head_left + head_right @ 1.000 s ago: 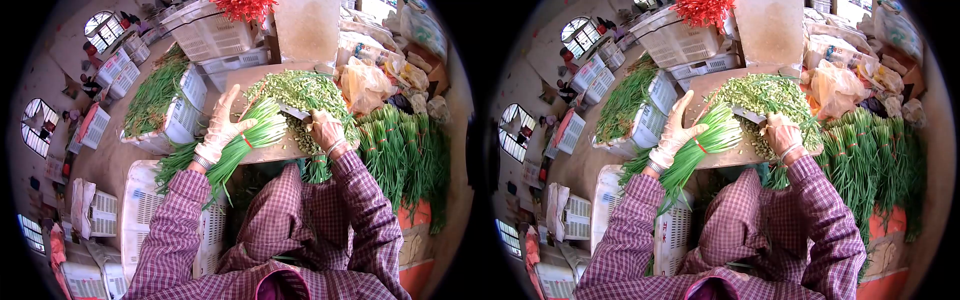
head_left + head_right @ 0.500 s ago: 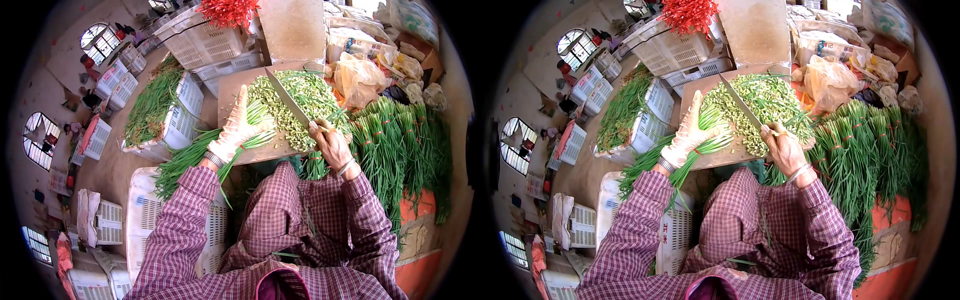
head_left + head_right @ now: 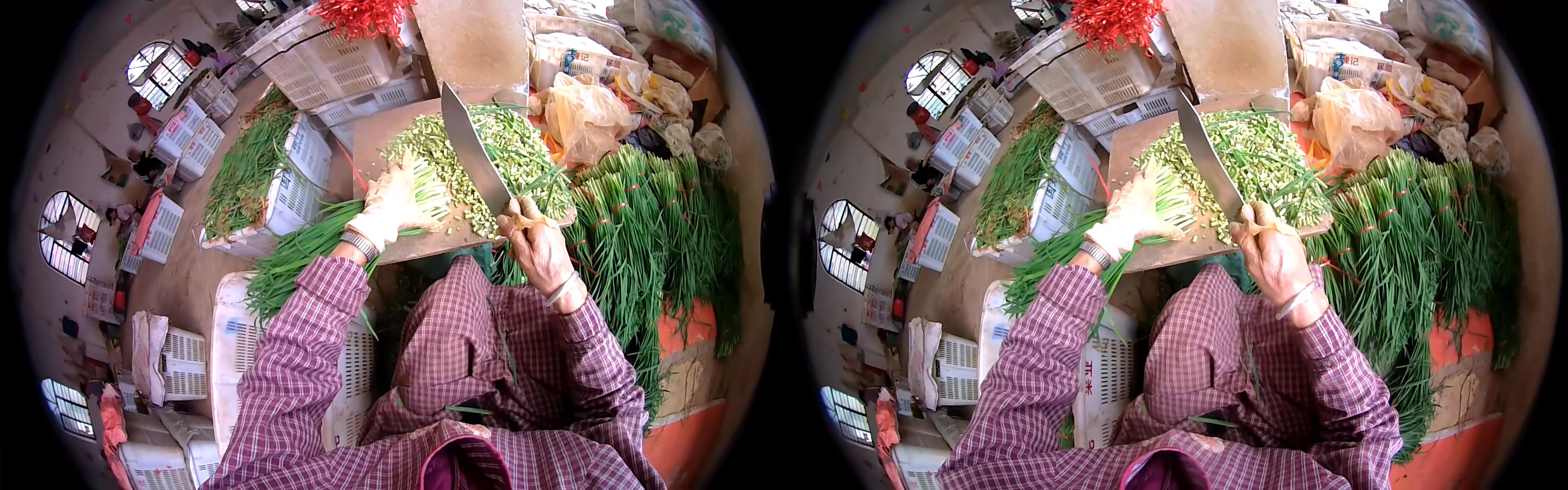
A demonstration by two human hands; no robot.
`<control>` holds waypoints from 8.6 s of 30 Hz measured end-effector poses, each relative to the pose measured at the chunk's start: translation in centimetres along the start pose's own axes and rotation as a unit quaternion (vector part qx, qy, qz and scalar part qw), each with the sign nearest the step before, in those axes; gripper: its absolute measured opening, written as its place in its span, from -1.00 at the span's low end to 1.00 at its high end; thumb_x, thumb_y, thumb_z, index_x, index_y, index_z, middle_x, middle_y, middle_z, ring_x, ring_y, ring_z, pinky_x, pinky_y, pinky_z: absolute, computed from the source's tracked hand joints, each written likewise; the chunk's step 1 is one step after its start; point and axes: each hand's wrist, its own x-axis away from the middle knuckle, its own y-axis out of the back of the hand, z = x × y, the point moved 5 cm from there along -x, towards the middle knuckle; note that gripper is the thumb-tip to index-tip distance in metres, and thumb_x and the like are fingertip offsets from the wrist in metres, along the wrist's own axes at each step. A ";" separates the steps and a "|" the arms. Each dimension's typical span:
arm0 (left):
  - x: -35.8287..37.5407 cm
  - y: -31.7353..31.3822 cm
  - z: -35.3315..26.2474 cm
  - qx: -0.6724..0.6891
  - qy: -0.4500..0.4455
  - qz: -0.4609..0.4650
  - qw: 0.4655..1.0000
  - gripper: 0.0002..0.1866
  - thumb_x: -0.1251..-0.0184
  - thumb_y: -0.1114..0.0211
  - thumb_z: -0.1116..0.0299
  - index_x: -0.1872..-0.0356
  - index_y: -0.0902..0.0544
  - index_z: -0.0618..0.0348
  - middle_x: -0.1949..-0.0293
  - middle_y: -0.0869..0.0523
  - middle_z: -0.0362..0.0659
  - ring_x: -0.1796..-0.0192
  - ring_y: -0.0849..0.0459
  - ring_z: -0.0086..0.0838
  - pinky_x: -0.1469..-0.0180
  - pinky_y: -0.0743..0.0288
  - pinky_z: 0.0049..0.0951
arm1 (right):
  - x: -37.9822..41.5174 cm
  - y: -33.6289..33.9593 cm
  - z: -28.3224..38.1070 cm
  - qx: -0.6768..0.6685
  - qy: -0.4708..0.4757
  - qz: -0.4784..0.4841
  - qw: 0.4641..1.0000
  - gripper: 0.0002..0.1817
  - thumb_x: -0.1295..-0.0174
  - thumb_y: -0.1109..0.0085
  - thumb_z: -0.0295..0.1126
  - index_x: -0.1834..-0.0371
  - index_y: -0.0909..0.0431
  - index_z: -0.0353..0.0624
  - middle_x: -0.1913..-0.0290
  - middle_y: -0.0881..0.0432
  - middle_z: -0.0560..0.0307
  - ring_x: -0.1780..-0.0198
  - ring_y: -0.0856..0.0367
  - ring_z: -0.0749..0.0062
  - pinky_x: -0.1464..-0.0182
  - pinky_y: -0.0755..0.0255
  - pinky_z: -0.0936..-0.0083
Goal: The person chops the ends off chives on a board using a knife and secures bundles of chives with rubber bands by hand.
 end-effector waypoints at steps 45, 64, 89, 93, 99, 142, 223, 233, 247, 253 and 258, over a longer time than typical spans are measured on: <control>-0.5 -2.8 -0.1 -0.097 -0.093 -0.137 0.981 -0.09 0.26 -0.66 -0.02 -0.23 -0.52 0.10 0.07 -0.65 0.01 0.01 -0.70 -0.11 -0.05 -0.60 -0.15 | -6.2 -3.7 -2.8 0.215 0.140 0.281 0.925 -0.82 -0.32 -0.16 -0.37 0.11 -0.66 -0.17 0.48 -0.54 -0.08 0.38 -0.63 -0.02 0.31 -0.53 0.18; -1.1 -2.4 1.1 -0.042 -0.027 -0.078 0.996 0.26 0.30 -0.69 -0.06 -0.55 -0.24 0.06 -0.12 -0.66 0.07 -0.15 -0.68 -0.05 -0.16 -0.60 -0.15 | -7.0 -5.2 -6.5 0.272 0.043 0.082 0.958 -0.67 -0.44 -0.07 -0.17 0.18 -0.55 -0.29 0.37 -0.70 -0.24 0.24 -0.72 -0.15 0.12 -0.58 0.06; 0.9 0.2 7.6 0.234 -0.158 0.143 0.949 0.04 0.25 -0.74 0.16 -0.38 -0.44 0.23 -0.13 -0.73 0.02 -0.18 -0.69 -0.23 -0.28 -0.51 -0.29 | -5.6 -4.5 -1.2 0.173 0.099 0.115 0.973 -0.72 -0.41 -0.14 -0.19 0.17 -0.59 -0.24 0.38 -0.66 -0.19 0.24 -0.68 -0.13 0.17 -0.53 0.07; -0.1 -0.3 7.6 0.304 -0.089 0.228 0.921 -0.05 0.15 -0.70 0.27 -0.36 -0.44 0.30 0.03 -0.74 -0.15 0.07 -0.67 -0.54 -0.02 -0.62 -0.43 | -6.2 -7.0 -3.1 0.132 0.101 0.164 0.972 -0.66 -0.41 -0.07 -0.14 0.25 -0.72 -0.16 0.32 -0.72 -0.20 0.19 -0.73 -0.08 0.06 -0.60 0.11; -0.2 -0.5 8.1 0.309 -0.049 0.248 0.917 -0.08 0.20 -0.73 0.26 -0.30 -0.51 0.27 -0.06 -0.74 -0.08 -0.06 -0.69 -0.45 -0.13 -0.59 -0.37 | -7.4 -10.0 -2.8 0.203 0.049 0.204 0.956 -0.66 -0.43 -0.05 -0.17 0.20 -0.63 -0.26 0.33 -0.72 -0.20 0.20 -0.75 -0.08 0.10 -0.61 0.12; 20.1 -10.5 7.2 0.828 -0.008 -0.279 0.487 -0.16 -0.45 -0.32 -0.13 -0.52 -0.24 0.20 -0.45 -0.37 -0.12 -0.51 -0.32 -0.35 -0.51 -0.21 -0.27 | -0.2 -15.5 11.3 0.044 0.139 0.188 0.971 -0.09 0.24 -0.62 -0.12 -0.30 -0.48 -0.15 0.11 -0.70 0.02 0.08 -0.69 0.01 -0.02 -0.55 0.15; 24.5 -5.9 4.9 0.723 0.153 -0.286 0.609 -0.40 -0.16 -0.63 0.38 -0.19 -0.56 0.30 -0.02 -0.74 -0.15 -0.02 -0.69 -0.44 -0.16 -0.57 -0.39 | -0.7 -3.9 20.2 -0.011 0.328 -0.104 0.939 -0.82 -0.16 -0.42 -0.43 0.17 -0.71 -0.16 0.34 -0.66 0.15 0.25 -0.61 0.24 0.05 -0.44 0.31; 24.5 -4.8 3.6 0.684 0.140 -0.305 0.648 -0.41 -0.15 -0.64 0.38 -0.19 -0.59 0.29 -0.03 -0.73 -0.17 -0.02 -0.67 -0.46 -0.15 -0.56 -0.43 | -2.2 -8.8 21.7 0.015 0.417 -0.086 0.905 -0.87 -0.11 -0.43 -0.34 0.35 -0.69 -0.08 0.39 -0.63 0.14 0.26 -0.61 0.15 0.11 -0.43 0.25; 22.7 0.7 5.7 0.781 0.098 -0.290 0.545 -0.56 -0.42 -0.37 0.52 -0.25 -0.45 0.25 -0.04 -0.72 -0.07 -0.03 -0.75 -0.43 -0.19 -0.66 -0.45 | 1.4 -4.6 9.4 -0.213 0.071 0.106 0.969 0.16 -0.24 -0.43 0.07 -0.66 0.13 -0.29 -0.53 -0.19 -0.52 -0.49 -0.34 -0.26 -0.42 -0.42 0.00; 17.9 5.3 2.0 0.632 -0.038 -0.225 0.741 -0.06 -0.20 -0.61 0.21 -0.53 -0.24 0.22 -0.24 -0.59 -0.02 -0.30 -0.55 -0.30 -0.35 -0.43 -0.32 | 5.1 -16.0 5.7 -0.332 -0.088 0.120 0.931 -0.31 -0.15 -0.55 -0.34 -0.32 -0.47 -0.36 -0.34 -0.50 -0.15 -0.26 -0.58 0.27 -0.34 -0.45 0.29; 21.5 14.2 3.8 0.573 -0.086 -0.214 0.786 0.09 -0.18 -0.59 0.11 -0.66 -0.08 -0.05 -0.53 -0.26 0.18 -0.47 -0.38 -0.07 -0.39 -0.42 -0.07 | 5.5 -14.3 4.4 -0.464 -0.128 0.093 0.871 -0.61 -0.22 -0.44 -0.43 -0.08 -0.60 -0.32 0.06 -0.75 0.14 0.01 -0.69 0.47 -0.12 -0.57 0.48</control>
